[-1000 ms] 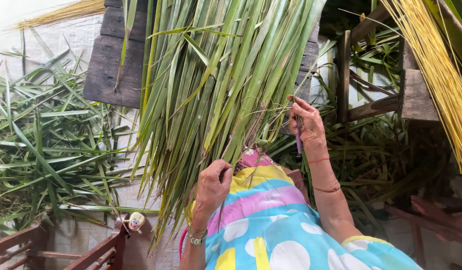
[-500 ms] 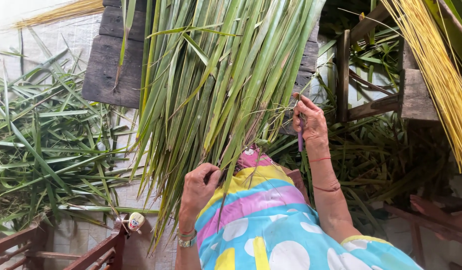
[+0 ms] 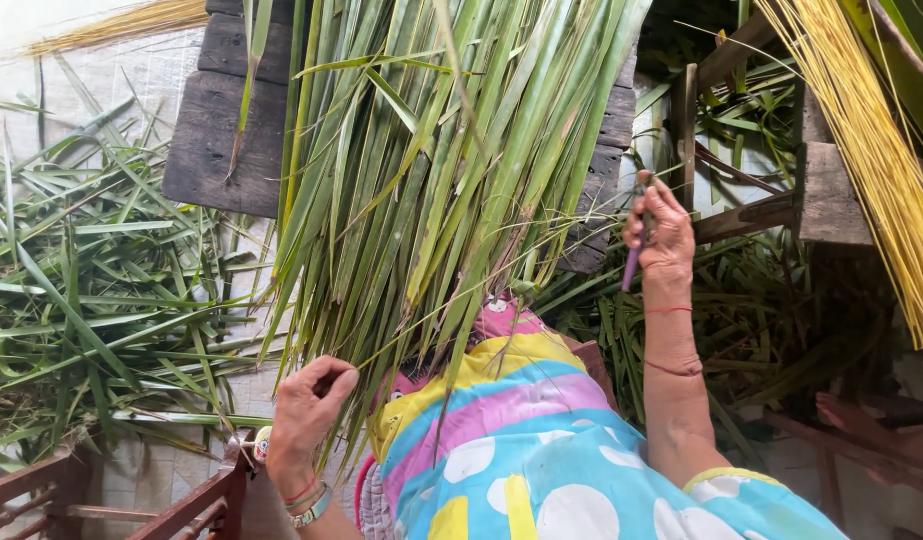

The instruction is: Using a small blade to strip the green leafy material from palm fronds to harvest the central ribs.

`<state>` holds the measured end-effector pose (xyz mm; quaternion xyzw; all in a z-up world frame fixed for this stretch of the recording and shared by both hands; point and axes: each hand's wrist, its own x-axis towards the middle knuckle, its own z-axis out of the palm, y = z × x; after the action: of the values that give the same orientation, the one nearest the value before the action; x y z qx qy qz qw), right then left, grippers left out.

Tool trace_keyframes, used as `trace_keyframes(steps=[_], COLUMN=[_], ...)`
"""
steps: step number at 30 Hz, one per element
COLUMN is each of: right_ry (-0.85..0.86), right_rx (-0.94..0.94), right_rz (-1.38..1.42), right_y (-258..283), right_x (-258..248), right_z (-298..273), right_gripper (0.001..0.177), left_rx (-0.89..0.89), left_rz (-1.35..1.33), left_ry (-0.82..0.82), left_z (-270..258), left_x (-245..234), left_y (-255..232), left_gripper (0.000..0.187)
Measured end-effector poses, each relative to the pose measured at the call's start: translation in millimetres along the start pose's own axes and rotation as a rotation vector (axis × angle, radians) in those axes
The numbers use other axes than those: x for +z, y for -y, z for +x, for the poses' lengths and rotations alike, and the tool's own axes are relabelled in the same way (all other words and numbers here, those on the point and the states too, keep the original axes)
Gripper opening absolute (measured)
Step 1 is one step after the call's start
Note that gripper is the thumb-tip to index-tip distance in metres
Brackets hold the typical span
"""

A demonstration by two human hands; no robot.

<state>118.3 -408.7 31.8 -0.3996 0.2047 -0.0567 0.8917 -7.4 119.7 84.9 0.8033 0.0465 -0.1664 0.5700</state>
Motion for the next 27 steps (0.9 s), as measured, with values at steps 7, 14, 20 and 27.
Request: trace_keyframes(steps=[7, 14, 20, 27], right_ry=[-0.189, 0.229, 0.476, 0.521], right_rx=[-0.133, 0.024, 0.033, 0.039], right_rz=[-0.232, -0.606, -0.353, -0.190], right_y=[7.7, -54.2, -105.9, -125.4], right_x=[32.0, 116.9, 93.9, 70.0], right_z=[-33.3, -124.4, -124.6, -112.6], right_gripper=[0.026, 0.033, 0.055, 0.051], left_rx=[0.058, 0.063, 0.059, -0.030], left_rz=[0.021, -0.261, -0.406, -0.743], left_ry=[-0.196, -0.108, -0.029, 0.057], left_z=[26.1, 85.2, 99.8, 93.0], left_x=[41.9, 122.7, 159.9, 171.0], left_y=[-50.5, -80.3, -83.2, -80.3], left_gripper=[0.008, 0.011, 0.010, 0.013])
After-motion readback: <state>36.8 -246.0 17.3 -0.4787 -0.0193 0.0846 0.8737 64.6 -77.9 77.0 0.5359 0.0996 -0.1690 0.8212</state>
